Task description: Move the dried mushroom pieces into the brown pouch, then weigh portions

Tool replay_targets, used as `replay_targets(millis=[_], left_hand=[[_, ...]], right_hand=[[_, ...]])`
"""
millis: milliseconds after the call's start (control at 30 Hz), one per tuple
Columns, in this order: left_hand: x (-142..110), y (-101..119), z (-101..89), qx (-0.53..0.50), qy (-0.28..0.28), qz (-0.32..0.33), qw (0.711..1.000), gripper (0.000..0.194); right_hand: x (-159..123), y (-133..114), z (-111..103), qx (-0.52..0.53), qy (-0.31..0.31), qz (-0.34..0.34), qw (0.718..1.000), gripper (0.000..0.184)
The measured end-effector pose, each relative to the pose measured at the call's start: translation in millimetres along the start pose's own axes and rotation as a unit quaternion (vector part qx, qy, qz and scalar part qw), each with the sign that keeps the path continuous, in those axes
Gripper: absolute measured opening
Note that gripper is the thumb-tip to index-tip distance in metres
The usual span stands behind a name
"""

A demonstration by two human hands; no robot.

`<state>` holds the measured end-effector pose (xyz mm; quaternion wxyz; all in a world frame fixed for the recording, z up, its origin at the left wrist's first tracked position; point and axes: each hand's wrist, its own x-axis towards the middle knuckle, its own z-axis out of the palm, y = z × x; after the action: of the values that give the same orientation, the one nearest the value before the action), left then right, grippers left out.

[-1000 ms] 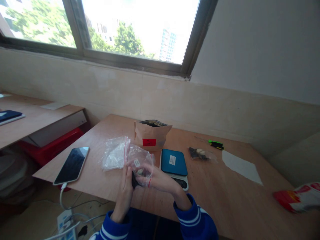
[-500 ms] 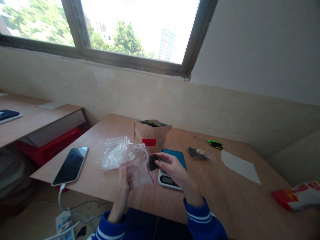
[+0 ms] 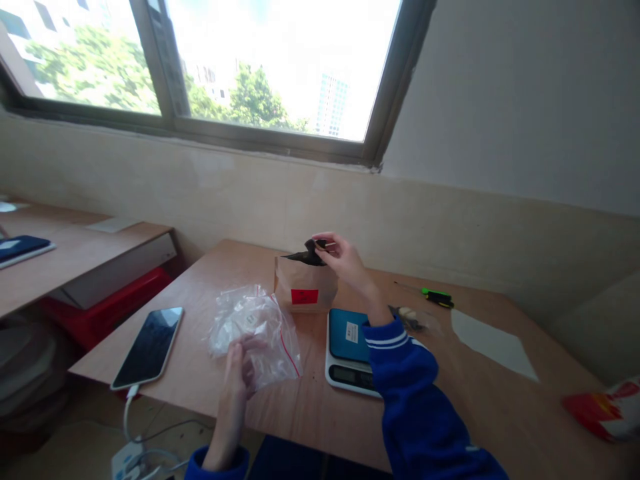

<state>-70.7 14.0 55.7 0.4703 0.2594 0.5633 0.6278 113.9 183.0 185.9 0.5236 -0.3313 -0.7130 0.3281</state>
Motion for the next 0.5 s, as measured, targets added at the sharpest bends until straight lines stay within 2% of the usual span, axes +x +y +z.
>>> replay_targets(millis=[100, 267, 433, 500], left_hand=[[2.9, 4.1, -7.6, 0.006, 0.003, 0.013, 1.000, 0.068], [12.5, 0.7, -20.9, 0.020, 0.009, 0.020, 1.000, 0.068], [25.8, -7.3, -33.4, 0.032, 0.032, 0.054, 0.998, 0.071], [31.9, -4.4, -37.8, 0.048, 0.043, 0.086, 0.994, 0.067]], right_hand=[[2.9, 8.5, 5.6, -0.059, -0.045, -0.011, 0.997, 0.021], [-5.6, 11.5, 4.7, -0.079, -0.062, -0.009, 0.995, 0.034], [-4.9, 8.2, -3.1, -0.089, -0.088, -0.018, 0.992, 0.017], [-4.0, 7.7, -7.1, -0.089, -0.084, -0.011, 0.992, 0.020]])
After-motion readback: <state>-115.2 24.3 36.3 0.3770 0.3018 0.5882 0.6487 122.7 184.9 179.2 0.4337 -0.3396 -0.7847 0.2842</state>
